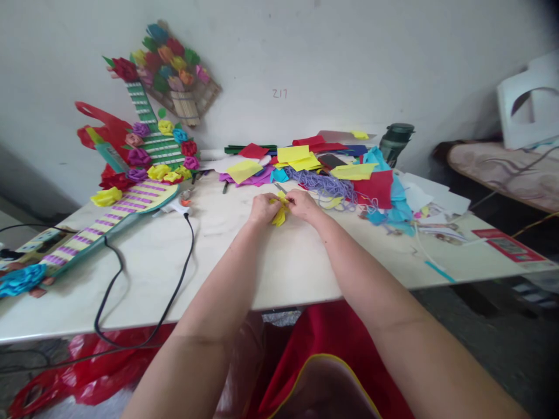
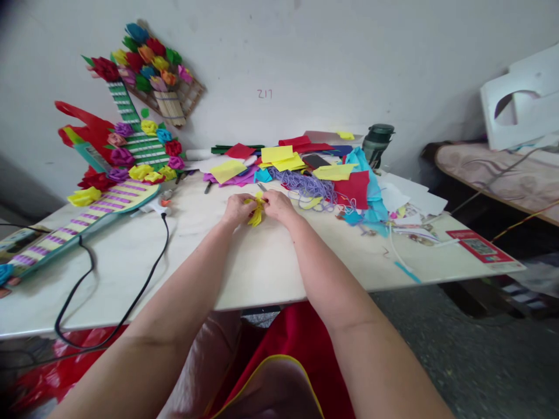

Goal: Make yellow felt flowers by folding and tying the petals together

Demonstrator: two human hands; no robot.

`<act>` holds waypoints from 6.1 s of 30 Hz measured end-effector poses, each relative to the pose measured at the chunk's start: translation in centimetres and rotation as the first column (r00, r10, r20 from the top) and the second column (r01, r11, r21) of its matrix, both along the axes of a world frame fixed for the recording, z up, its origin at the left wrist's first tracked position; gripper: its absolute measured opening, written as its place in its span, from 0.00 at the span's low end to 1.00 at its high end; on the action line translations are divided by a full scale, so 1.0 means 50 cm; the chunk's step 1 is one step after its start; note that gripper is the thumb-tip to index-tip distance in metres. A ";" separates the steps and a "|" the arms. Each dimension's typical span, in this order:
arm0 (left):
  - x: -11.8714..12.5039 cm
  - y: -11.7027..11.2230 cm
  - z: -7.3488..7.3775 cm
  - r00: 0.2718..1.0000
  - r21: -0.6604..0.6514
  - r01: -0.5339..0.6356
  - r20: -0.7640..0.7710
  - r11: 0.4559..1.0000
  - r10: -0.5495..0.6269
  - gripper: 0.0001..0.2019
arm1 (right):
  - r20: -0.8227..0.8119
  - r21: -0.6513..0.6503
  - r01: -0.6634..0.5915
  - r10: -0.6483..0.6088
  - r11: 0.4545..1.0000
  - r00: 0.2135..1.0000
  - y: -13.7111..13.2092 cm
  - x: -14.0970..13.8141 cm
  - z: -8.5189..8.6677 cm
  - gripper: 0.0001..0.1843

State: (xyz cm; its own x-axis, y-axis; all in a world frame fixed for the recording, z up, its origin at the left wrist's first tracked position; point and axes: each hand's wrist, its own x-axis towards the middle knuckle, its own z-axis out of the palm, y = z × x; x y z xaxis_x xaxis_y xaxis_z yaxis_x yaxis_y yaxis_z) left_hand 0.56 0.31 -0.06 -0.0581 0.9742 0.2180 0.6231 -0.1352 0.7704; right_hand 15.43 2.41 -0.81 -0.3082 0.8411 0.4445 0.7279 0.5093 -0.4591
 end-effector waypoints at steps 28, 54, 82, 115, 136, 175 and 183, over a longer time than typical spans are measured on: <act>-0.016 -0.014 0.008 0.730 -0.047 0.296 0.655 0.954 -0.194 0.12 | -0.364 -0.011 -0.025 0.019 1.000 0.931 0.014 0.000 -0.009 0.03; -0.016 -0.001 0.002 0.940 -0.067 0.165 0.311 0.984 -0.137 0.06 | -0.178 -0.001 -0.067 0.066 0.998 0.982 0.000 0.005 -0.003 0.07; -0.037 0.003 0.016 0.680 -0.243 0.260 0.733 0.934 0.002 0.31 | 0.074 0.177 -0.125 0.113 0.976 0.991 0.000 0.009 0.007 0.13; -0.041 0.014 0.008 0.900 -0.175 0.072 0.436 0.982 0.012 0.14 | 0.408 0.094 -0.047 0.005 0.994 0.913 -0.063 -0.038 0.038 0.16; -0.038 0.016 -0.005 0.943 -0.079 0.015 0.332 0.997 0.013 0.12 | 0.237 0.021 0.015 -0.019 1.000 0.971 -0.043 -0.029 0.020 0.16; -0.005 0.019 -0.024 0.694 -0.162 0.045 0.715 0.986 0.086 0.13 | 0.328 0.120 0.066 -0.102 0.991 0.939 -0.049 -0.040 0.021 0.14; -0.004 0.013 -0.015 0.580 -0.155 0.079 0.811 0.985 0.081 0.14 | 0.415 0.200 -0.036 -0.052 0.979 0.908 -0.063 -0.045 0.027 0.16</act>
